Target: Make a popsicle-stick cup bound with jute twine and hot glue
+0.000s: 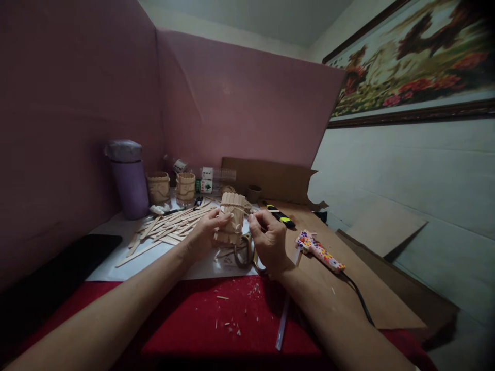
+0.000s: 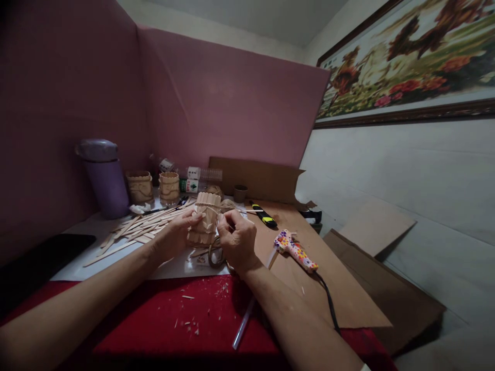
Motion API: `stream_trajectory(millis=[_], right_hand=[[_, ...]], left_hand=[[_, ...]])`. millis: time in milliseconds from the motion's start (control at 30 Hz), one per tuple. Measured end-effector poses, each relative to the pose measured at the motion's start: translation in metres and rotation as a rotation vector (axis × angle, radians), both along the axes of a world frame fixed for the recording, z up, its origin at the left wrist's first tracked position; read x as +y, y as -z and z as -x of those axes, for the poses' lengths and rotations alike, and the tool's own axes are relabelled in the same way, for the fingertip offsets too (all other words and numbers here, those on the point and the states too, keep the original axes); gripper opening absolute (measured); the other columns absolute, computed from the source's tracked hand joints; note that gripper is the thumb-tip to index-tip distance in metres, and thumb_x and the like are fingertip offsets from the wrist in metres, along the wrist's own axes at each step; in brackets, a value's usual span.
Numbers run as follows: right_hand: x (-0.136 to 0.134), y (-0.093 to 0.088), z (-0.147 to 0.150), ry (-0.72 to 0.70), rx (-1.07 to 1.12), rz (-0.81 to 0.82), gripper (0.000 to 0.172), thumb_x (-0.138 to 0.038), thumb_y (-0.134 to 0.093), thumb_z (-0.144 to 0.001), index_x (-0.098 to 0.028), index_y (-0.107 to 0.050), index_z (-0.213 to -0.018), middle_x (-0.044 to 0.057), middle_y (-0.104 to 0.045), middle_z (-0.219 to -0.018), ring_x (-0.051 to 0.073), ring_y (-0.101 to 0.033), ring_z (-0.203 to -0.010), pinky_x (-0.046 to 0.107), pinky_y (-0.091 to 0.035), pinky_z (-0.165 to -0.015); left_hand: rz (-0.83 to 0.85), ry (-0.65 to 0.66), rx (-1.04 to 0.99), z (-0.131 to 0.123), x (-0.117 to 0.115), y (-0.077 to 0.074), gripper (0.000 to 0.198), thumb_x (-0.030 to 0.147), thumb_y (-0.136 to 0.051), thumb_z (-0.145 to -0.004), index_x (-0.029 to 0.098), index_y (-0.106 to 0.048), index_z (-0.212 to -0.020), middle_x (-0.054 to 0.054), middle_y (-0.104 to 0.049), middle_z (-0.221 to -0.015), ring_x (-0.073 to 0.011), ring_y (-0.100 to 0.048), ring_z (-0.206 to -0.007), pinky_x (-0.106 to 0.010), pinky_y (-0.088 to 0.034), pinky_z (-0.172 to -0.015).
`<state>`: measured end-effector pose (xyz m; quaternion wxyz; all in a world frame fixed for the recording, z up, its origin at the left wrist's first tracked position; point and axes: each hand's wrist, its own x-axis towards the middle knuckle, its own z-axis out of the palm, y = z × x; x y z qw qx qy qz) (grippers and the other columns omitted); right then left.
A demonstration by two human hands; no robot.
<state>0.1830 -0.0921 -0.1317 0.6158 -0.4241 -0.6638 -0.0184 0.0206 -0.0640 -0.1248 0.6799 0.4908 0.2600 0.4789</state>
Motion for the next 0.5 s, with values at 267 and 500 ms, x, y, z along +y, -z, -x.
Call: stream_trajectory(millis=[267,500], right_hand=[[0.0012,0.0018,-0.0002,0.051,-0.008,-0.007,0.026,-0.032,-0.052,-0.09,-0.022,-0.054,-0.066,-0.005,-0.05,-0.055,0.011,-0.045,-0.051,0.024,-0.033,-0.052],[0.002,0.003,-0.0006,0.09,-0.07,-0.046,0.024,-0.028,-0.054,-0.088,-0.021,-0.056,-0.065,-0.004,-0.051,-0.055,0.011,-0.046,-0.05,0.023,-0.035,-0.053]], left_hand=[[-0.017,0.027,0.0,-0.001,-0.003,-0.0019,0.043,0.033,-0.077,-0.072,0.018,-0.064,-0.11,-0.011,-0.069,-0.107,-0.0223,-0.065,-0.084,-0.04,-0.06,-0.07],[0.013,0.034,0.004,-0.0001,-0.0057,-0.0057,0.048,0.03,-0.076,-0.07,0.018,-0.064,-0.114,-0.011,-0.071,-0.109,-0.0239,-0.067,-0.086,-0.038,-0.059,-0.07]])
